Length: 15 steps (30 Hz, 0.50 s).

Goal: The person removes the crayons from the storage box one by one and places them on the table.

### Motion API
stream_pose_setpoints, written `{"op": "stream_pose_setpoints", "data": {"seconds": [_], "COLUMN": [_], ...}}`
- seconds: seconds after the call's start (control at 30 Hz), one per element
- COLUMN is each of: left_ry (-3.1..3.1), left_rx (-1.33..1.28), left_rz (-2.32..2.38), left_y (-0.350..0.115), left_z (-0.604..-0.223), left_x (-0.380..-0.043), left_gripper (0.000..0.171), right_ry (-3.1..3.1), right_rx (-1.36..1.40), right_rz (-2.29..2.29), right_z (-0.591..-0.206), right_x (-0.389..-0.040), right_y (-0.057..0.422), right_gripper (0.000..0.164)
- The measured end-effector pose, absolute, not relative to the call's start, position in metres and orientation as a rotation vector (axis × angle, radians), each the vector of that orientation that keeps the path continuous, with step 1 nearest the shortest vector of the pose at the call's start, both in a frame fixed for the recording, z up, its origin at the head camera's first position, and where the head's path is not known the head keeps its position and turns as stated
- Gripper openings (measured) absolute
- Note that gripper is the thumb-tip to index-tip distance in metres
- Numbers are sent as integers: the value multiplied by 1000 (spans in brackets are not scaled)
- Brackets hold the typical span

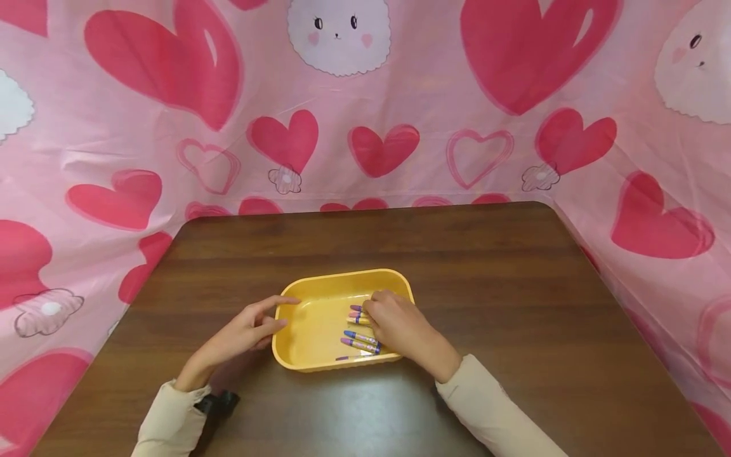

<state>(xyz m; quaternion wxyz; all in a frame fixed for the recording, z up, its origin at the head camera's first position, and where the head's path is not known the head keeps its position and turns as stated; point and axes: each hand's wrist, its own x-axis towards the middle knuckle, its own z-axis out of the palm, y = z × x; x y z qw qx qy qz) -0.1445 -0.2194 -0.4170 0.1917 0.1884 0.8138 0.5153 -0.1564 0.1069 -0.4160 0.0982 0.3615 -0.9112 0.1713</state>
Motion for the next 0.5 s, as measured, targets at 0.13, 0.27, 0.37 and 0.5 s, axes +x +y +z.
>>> {"op": "stream_pose_setpoints", "data": {"seconds": [0.13,0.27,0.37,0.5], "left_ry": [2241,2168,2079,1975], "left_rx": [495,456,431,394], "left_rz": [1481,1558,1666,1822], "left_y": [-222,-222,-220,-214], "left_z": [-421,-425,-431,-439], "left_x": [-143,-144,-145,-144], "left_gripper": [44,45,45,45], "right_ry": [-2684,-2705,-2733,-2796], "right_rx": [1037,1032,1035,1041], "right_rz": [476,457,441,421], "right_z": [-422,-420,-418,-418], "right_x": [-155,-155,-155,-154], "right_y": [105,105,106,108], "right_gripper": [7,3,8,21]}}
